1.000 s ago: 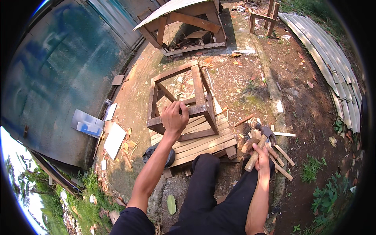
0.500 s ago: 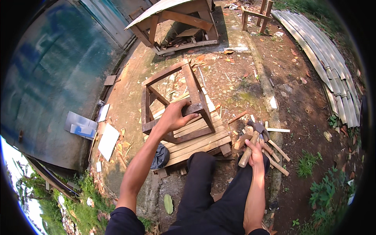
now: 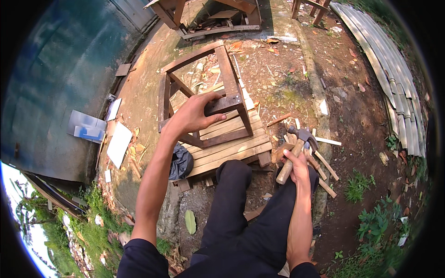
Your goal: The person uses a hammer to strike a wooden frame placed on a pallet, then uses a hand saw to cut a small piece of wood. The person continues to hammer and saw the frame throughout the clip.
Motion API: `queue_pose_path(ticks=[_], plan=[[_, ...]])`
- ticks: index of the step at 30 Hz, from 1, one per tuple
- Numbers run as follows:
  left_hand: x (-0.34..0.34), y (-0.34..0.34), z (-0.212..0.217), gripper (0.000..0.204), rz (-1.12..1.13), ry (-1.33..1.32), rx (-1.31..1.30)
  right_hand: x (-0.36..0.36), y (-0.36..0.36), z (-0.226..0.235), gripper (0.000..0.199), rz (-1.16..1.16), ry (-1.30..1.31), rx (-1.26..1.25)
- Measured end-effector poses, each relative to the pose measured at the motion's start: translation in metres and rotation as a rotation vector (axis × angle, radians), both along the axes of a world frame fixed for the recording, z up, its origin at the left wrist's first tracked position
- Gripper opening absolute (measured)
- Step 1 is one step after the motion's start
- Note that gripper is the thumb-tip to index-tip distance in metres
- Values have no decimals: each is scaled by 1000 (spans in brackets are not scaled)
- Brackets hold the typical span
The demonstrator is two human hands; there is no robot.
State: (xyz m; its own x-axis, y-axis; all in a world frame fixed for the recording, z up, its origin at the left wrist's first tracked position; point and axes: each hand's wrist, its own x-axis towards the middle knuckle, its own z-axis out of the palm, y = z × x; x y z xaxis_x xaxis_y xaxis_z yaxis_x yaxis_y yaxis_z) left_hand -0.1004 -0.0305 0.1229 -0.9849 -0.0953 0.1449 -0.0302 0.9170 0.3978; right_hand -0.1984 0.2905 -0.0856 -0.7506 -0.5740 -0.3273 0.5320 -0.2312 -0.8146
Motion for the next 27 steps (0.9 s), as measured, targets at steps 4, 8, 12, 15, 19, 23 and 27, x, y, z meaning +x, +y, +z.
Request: queue_pose_path(ticks=[4, 8, 12, 15, 19, 23, 27], plan=[[35, 17, -10, 34, 104, 461, -143, 5, -12, 3, 38, 40, 3, 10], [77, 96, -66, 21, 460, 480, 416, 20, -31, 5, 40, 85, 22, -34], [67, 134, -138, 50, 466, -156, 709, 46, -58, 2, 42, 163, 14, -138], [63, 129, -159, 51, 459, 43, 759, 61, -77, -1, 45, 158, 40, -157], [82, 103, -165, 37, 454, 140, 728, 64, -91, -5, 46, 122, -16, -160], [104, 64, -205, 34, 557, 323, 440, 56, -91, -12, 41, 70, -29, -82], [128, 33, -260, 35, 631, 195, 203, 52, -90, -19, 37, 28, -44, -29]])
